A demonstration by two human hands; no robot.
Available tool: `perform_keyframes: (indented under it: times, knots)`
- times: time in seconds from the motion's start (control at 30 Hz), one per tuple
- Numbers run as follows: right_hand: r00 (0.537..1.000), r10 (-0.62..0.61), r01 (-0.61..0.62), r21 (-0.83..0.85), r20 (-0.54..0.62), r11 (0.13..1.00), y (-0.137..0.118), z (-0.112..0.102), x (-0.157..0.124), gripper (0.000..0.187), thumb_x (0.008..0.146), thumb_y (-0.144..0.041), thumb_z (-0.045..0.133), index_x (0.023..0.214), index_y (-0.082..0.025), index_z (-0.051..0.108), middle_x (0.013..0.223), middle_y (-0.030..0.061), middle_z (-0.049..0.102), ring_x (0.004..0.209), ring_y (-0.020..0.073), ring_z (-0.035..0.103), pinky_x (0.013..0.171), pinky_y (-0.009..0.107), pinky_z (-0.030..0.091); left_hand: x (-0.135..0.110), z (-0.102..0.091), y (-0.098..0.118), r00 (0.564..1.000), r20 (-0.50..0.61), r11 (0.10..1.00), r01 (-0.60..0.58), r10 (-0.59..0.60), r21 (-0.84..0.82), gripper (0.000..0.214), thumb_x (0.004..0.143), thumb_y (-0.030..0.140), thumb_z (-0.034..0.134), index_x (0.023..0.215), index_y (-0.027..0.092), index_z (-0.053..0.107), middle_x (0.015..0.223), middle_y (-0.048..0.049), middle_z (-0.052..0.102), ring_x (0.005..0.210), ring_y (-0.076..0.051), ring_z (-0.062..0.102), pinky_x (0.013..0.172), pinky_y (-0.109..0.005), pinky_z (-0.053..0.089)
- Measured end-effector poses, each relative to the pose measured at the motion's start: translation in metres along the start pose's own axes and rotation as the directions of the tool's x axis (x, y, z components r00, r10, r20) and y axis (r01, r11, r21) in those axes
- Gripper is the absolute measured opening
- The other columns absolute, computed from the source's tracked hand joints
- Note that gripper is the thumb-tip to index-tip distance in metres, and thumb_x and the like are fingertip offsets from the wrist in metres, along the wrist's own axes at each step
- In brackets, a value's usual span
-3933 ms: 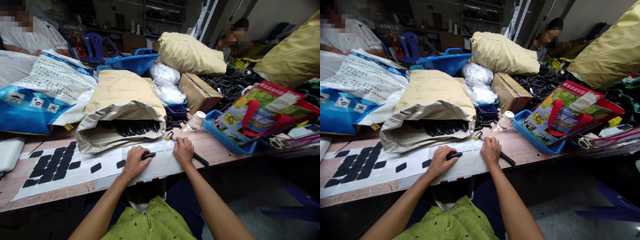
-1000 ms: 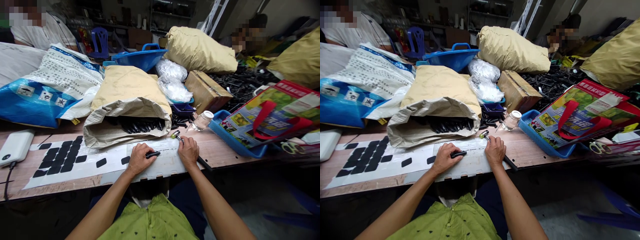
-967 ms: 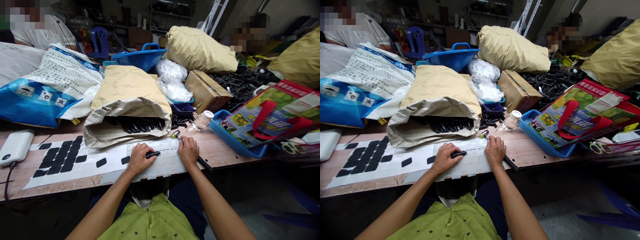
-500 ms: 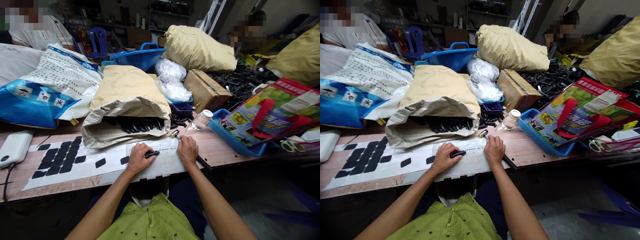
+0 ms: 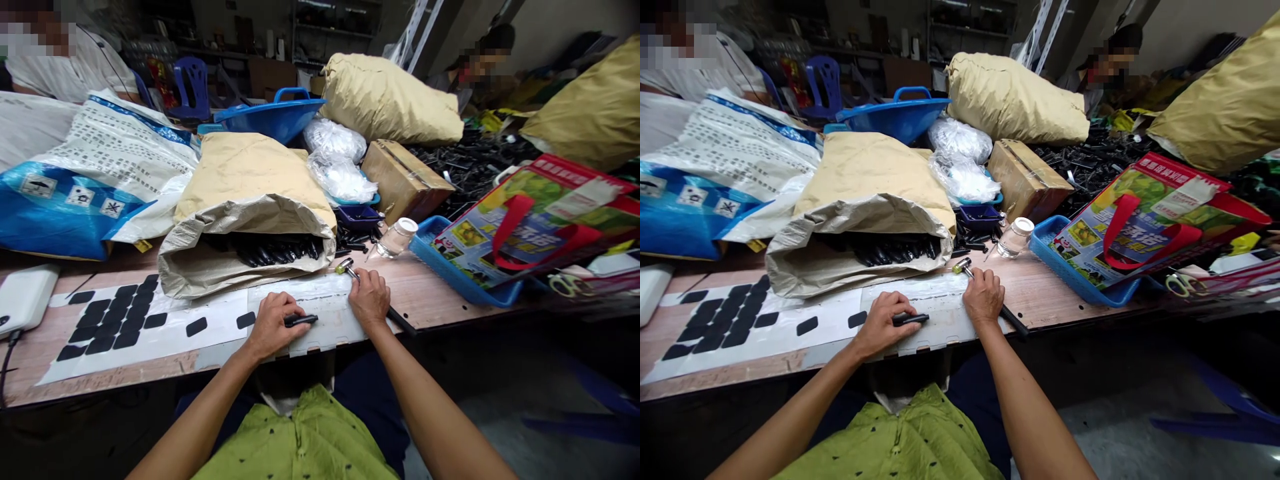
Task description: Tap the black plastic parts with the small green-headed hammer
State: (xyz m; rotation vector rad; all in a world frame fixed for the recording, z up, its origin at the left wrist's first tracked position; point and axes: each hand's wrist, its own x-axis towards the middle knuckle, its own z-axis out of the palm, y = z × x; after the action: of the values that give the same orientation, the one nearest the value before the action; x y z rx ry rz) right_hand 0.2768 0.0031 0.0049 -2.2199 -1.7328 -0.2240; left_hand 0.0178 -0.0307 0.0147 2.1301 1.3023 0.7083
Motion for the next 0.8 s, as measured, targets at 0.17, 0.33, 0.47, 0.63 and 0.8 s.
perform_keyframes:
  times: [0.17,0.33,0.47,0.63,0.8]
  knots:
    - [1.000,-0.001,0.001,-0.009,0.012,1.000,0.000,0.000,0.000,0.026,0.096,-0.028,0.057,0.120,-0.025,0.063,0.109,0.0077,0.061,0.101,0.0236,0.050,0.078,0.034,0.029,-0.049,0.007,0.016,0.978,0.128,0.986,-0.166,0.165,-0.002,0.017,0.077,0.038,0.083,0.093,0.033,0.080,0.143,-0.0039,0.057,0.136,-0.034,0.044,0.115,-0.056,0.031]
    - [1.000,0.001,-0.001,0.002,0.009,1.000,0.000,0.000,0.000,0.026,0.095,-0.028,0.058,0.120,-0.025,0.063,0.109,0.0070,0.061,0.101,0.0233,0.050,0.078,0.034,0.029,-0.074,0.018,0.022,0.949,0.244,0.959,-0.240,0.200,0.150,0.016,0.075,0.033,0.084,0.089,0.027,0.078,0.172,0.0000,0.020,0.154,-0.041,0.021,0.123,-0.063,0.016]
    - [1.000,0.003,-0.003,0.005,0.009,1.000,0.000,-0.001,0.000,0.026,0.095,-0.028,0.057,0.120,-0.025,0.063,0.109,0.0075,0.061,0.101,0.0232,0.050,0.078,0.034,0.029,-0.074,0.022,0.022,0.944,0.264,0.932,-0.265,0.198,0.248,0.013,0.076,0.031,0.083,0.083,0.023,0.076,0.173,0.0008,0.016,0.155,-0.041,0.021,0.123,-0.065,0.020]
    - [1.000,0.002,-0.002,0.010,0.015,1.000,-0.001,-0.001,0.000,0.027,0.095,-0.028,0.056,0.121,-0.024,0.063,0.109,0.0084,0.061,0.101,0.0236,0.049,0.079,0.034,0.030,-0.074,0.023,0.023,0.946,0.252,0.920,-0.273,0.204,0.282,0.011,0.075,0.027,0.082,0.082,0.023,0.074,0.172,0.0011,0.018,0.155,-0.041,0.021,0.123,-0.065,0.024]
    - [1.000,0.000,0.000,0.005,0.012,1.000,0.000,0.000,0.000,0.027,0.096,-0.028,0.055,0.121,-0.024,0.063,0.109,0.0083,0.060,0.101,0.0236,0.049,0.079,0.033,0.030,-0.074,0.025,0.022,0.946,0.250,0.918,-0.276,0.206,0.286,0.013,0.075,0.026,0.082,0.083,0.023,0.073,0.172,0.0004,0.017,0.155,-0.041,0.021,0.122,-0.066,0.023]
